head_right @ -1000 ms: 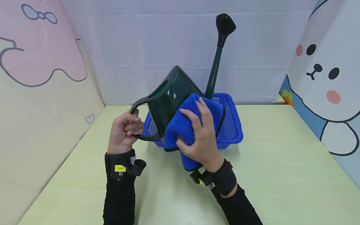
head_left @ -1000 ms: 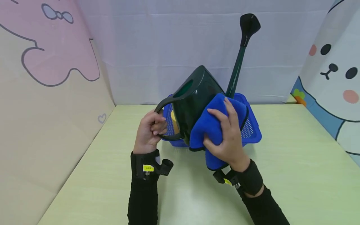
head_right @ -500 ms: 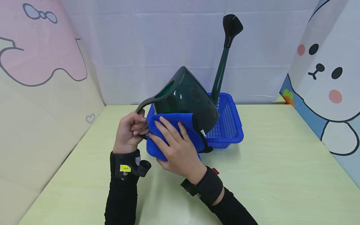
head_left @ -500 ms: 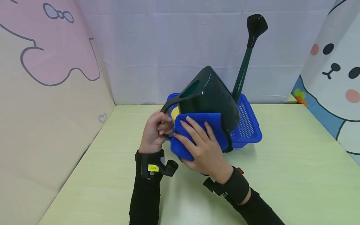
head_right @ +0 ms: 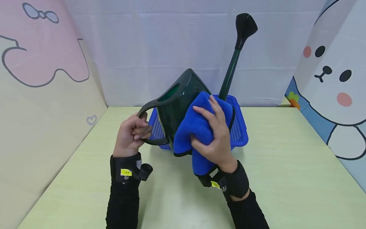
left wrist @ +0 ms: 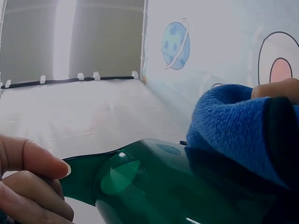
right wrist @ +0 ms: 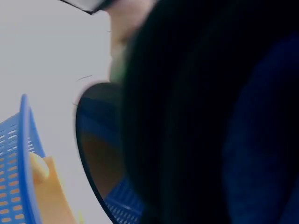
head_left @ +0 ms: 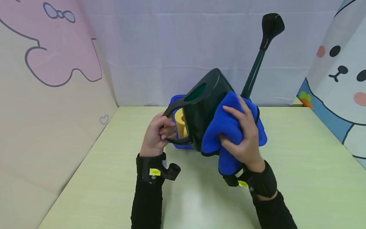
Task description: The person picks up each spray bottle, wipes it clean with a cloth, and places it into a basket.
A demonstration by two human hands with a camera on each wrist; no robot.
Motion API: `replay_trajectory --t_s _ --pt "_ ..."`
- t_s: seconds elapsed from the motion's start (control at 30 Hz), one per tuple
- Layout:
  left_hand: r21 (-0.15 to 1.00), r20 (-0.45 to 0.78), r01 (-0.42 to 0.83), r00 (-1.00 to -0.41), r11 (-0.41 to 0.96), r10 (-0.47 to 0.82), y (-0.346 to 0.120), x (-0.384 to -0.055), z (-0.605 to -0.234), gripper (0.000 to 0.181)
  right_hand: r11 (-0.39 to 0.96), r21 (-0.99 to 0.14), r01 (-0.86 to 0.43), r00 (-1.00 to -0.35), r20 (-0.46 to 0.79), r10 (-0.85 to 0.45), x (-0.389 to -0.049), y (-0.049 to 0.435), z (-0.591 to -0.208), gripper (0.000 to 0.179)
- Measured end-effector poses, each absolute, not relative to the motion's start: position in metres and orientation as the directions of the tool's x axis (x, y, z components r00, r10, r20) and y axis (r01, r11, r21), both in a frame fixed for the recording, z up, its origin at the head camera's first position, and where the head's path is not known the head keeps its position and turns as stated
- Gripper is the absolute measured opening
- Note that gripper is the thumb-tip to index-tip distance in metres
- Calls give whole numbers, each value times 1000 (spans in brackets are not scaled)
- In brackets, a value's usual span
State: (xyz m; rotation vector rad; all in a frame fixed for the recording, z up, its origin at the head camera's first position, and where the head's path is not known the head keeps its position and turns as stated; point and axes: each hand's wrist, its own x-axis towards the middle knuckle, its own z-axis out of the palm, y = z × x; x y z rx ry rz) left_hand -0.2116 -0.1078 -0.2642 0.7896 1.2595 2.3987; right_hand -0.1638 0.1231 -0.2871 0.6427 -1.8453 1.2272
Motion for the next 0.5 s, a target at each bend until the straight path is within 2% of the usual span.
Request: replay_trajectory --t_s 0.17,0.27,0.37,0.5 --pt "844 309 -32 -787 -535 534 -113 -209 -263 29 150 -702 -697 -696 712 95 -164 144 -284 58" --pt "852 302 -31 -787 -523 539 -115 -208 -262 29 73 -757 -650 -748 654 116 -164 149 -283 57" --pt "855 298 -27 -792 -518 533 -115 -208 -262 29 168 -721 -672 -716 691 100 -166 147 -285 58" --pt "856 288 -24 -807 -516 515 -114 -208 -262 29 363 -560 -745 -584 810 53 -168 134 -288 57"
